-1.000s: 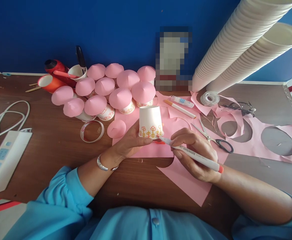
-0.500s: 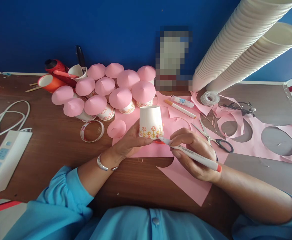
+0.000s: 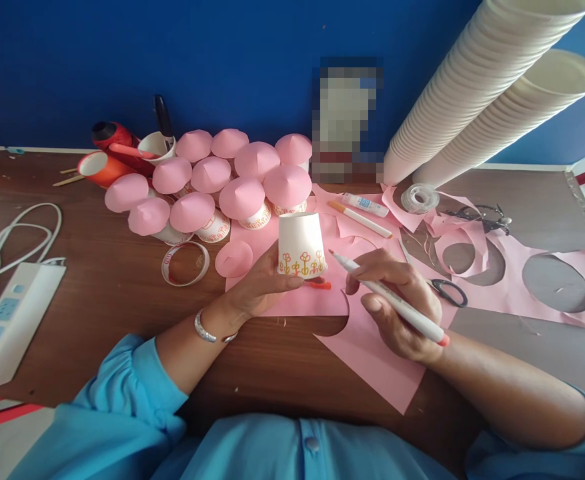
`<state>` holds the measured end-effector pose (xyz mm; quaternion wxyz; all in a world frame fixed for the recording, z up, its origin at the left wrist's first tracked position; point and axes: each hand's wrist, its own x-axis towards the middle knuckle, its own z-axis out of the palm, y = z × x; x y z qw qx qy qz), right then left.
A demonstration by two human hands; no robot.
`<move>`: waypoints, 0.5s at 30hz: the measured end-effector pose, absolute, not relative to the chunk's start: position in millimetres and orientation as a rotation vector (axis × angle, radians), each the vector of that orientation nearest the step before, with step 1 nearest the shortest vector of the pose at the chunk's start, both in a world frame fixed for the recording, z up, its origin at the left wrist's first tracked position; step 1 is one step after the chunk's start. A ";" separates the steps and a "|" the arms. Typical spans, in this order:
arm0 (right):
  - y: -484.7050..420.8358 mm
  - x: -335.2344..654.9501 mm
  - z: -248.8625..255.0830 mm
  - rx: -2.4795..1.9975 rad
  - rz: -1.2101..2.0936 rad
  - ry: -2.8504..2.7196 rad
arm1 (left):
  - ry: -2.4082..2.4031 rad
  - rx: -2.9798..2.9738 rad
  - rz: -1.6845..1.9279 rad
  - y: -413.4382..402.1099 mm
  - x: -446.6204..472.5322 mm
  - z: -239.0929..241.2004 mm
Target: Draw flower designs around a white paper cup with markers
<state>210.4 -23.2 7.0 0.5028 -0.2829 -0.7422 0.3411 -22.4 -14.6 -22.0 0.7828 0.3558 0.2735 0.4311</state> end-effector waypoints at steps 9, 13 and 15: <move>-17.7 210.8 -1.4 -0.759 0.681 -1.802 | 0.508 0.620 0.915 -13.0 -22.6 -19.3; -15.6 210.3 -5.7 -0.788 0.693 -1.790 | 0.516 0.643 0.897 -13.8 -22.5 -20.0; -13.9 209.4 -8.1 -0.799 0.683 -1.793 | 0.519 0.663 0.885 -14.4 -22.5 -19.7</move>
